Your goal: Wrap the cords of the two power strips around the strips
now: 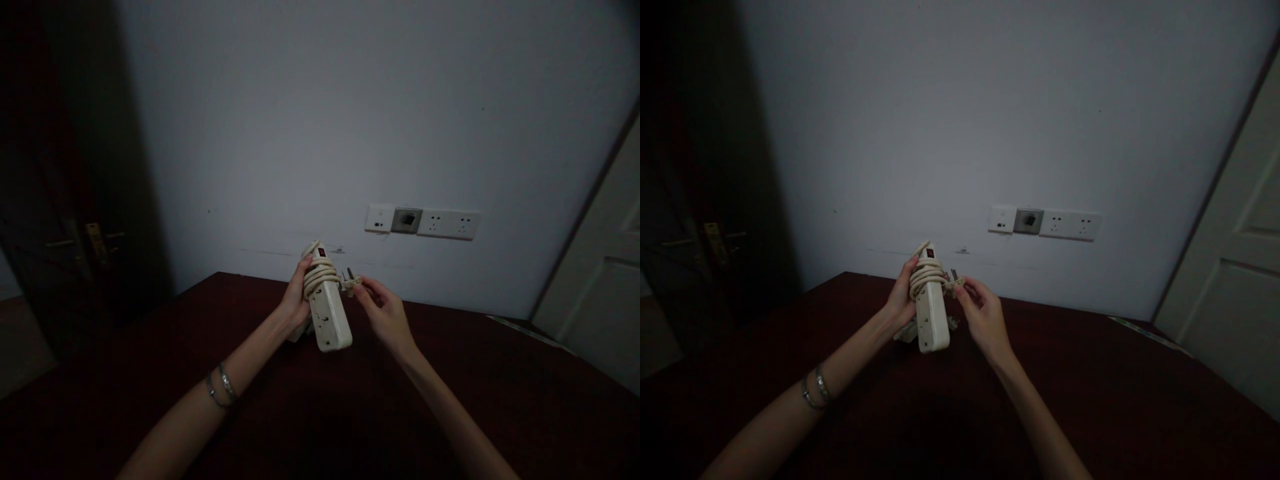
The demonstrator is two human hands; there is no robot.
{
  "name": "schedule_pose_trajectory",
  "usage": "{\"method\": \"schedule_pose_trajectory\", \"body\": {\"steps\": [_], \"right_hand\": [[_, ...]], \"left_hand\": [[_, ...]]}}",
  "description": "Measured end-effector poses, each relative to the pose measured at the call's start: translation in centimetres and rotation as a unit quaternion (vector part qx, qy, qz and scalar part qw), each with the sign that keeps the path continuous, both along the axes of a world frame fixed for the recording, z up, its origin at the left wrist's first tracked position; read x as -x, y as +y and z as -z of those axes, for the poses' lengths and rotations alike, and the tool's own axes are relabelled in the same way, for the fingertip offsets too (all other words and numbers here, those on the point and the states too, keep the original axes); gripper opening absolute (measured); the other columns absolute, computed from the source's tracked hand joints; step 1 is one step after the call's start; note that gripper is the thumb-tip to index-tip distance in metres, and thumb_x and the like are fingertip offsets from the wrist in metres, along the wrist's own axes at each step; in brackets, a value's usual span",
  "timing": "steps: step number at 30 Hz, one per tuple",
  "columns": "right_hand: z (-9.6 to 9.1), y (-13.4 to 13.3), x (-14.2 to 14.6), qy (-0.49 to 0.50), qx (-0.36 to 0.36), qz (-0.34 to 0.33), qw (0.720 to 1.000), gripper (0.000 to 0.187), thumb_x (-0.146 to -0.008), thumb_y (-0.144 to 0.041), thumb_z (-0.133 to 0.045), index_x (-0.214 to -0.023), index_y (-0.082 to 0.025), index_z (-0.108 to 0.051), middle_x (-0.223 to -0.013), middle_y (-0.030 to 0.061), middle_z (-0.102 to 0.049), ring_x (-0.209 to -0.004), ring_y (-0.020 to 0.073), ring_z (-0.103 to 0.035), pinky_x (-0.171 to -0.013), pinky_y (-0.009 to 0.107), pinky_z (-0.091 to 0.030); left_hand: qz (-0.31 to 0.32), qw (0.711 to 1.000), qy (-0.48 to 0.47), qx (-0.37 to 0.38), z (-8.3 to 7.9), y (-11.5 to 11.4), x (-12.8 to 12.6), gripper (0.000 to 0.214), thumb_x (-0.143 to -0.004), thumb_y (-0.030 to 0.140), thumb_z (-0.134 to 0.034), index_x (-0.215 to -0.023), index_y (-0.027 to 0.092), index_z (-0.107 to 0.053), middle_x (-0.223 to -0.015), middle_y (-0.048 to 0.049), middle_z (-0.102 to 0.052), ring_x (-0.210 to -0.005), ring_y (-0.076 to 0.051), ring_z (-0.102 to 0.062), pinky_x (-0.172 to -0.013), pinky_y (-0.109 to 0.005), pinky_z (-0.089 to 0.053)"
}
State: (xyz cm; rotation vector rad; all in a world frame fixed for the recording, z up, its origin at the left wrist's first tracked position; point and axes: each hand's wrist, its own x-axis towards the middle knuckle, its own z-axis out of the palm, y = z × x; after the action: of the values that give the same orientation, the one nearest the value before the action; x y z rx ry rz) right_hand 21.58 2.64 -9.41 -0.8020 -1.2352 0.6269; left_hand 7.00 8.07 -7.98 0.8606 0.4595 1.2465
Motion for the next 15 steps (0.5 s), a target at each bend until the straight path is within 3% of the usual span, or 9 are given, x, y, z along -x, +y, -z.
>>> {"method": "schedule_pose_trajectory", "body": {"steps": [7,15], "right_hand": [[-0.3,-0.5,0.0,-0.032,0.005,-0.014,0.999,0.032,-0.067,-0.045,-0.070,-0.083,-0.017,-0.067,-0.083,0.0066,-0.072,-0.077,0.0192,-0.067,-0.074,0.033,-0.053],[-0.8,-0.4,-0.6,-0.103,0.036,-0.068,0.992,0.023,-0.065,-0.041,-0.070,-0.073,-0.019,-0.071,-0.078,0.0052,-0.073,-0.072,0.0200,-0.067,-0.067,0.032,-0.054]], "left_hand": [[0.066,0.996,-0.062,0.013,-0.2,1.1,0.8,0.042,-0.077,0.046,-0.058,-0.101,0.012,-0.061,-0.068,-0.0043,-0.068,-0.059,-0.016,-0.064,-0.062,-0.030,-0.053],[0.007,0.999,-0.037,-0.036,-0.6,1.5,1.7,0.042,-0.074,0.044,-0.061,-0.103,0.013,-0.061,-0.070,-0.0036,-0.069,-0.057,-0.015,-0.063,-0.061,-0.029,-0.053]]}}
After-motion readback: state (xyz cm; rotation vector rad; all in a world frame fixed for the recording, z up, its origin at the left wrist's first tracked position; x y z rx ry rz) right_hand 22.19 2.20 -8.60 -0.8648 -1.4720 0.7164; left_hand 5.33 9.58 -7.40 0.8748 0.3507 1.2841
